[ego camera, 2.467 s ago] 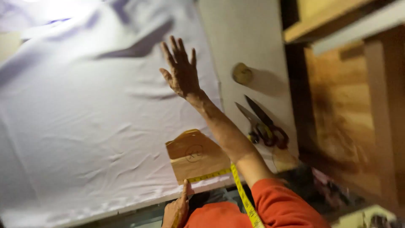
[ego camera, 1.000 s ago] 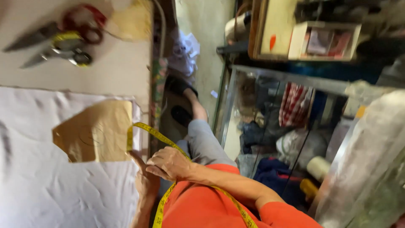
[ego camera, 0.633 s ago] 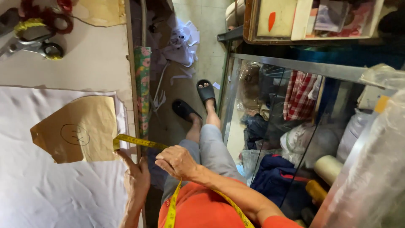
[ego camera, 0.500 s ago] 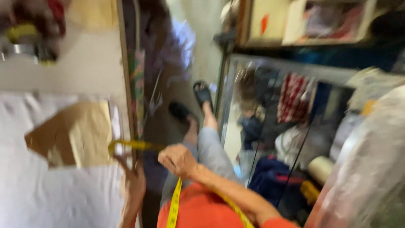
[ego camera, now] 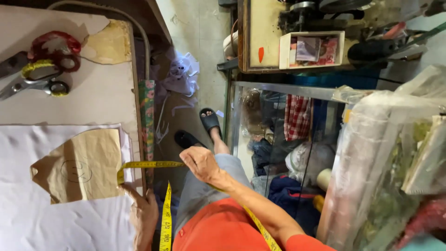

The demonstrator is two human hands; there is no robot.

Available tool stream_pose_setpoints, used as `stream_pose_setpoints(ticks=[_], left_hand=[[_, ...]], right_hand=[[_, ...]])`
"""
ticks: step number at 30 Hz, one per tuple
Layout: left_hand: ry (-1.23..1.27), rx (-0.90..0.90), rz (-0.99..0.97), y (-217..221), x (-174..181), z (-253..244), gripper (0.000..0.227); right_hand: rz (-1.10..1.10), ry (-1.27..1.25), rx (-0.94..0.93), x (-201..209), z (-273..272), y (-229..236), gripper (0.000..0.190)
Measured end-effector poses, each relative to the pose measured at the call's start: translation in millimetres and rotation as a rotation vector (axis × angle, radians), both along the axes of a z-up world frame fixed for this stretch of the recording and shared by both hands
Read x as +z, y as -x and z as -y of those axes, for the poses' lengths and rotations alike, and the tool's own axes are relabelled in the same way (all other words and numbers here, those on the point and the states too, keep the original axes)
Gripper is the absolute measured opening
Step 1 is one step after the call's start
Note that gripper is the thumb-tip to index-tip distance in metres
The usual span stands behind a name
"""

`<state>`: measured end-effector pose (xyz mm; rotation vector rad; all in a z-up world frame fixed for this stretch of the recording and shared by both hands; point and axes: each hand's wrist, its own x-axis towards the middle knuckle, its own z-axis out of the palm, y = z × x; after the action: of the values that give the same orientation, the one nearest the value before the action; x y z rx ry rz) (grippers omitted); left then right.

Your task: The person measures a brown paper pattern labeled 'XL' placed on a white fabric using a yellow tape measure and a pen. They mark measurements on the pattern and adjust the fabric and pattern on the table throughout the process.

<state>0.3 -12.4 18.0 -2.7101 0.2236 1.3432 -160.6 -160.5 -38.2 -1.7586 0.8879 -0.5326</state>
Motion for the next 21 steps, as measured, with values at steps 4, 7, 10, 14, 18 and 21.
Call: stream_pose_setpoints(ticks=[4,7,10,14,18,21], left_hand=[[0.073,-0.125,0.058,-3.6,-14.7,-19.8,0.09],[0.097,-0.195,0.08,-6.7,-28.2,-34.9,0.092],[0.092,-0.25,0.093,-8.3,-31.2,-41.1,0.092],[0.195,-0.337,0.166,-9.4,-51.0,-64.4,0.094],[0.224,-0.368,0.156,-13.1,-58.6,-63.2,0.094],[0.185,-0.349,0.129,-13.0,-63.0,-76.4,0.096]], right_hand=[[-0.072,-0.007,-0.012,0.9,-5.9,3.7,0.032],[-0.108,-0.03,-0.029,10.3,-5.0,6.9,0.033],[-0.163,0.022,-0.041,11.0,-2.2,11.9,0.038],[-0.231,0.074,-0.047,6.5,5.5,24.4,0.044],[-0.293,0.094,-0.1,8.4,28.4,33.1,0.041],[-0.309,0.105,-0.094,16.7,37.9,38.3,0.045]])
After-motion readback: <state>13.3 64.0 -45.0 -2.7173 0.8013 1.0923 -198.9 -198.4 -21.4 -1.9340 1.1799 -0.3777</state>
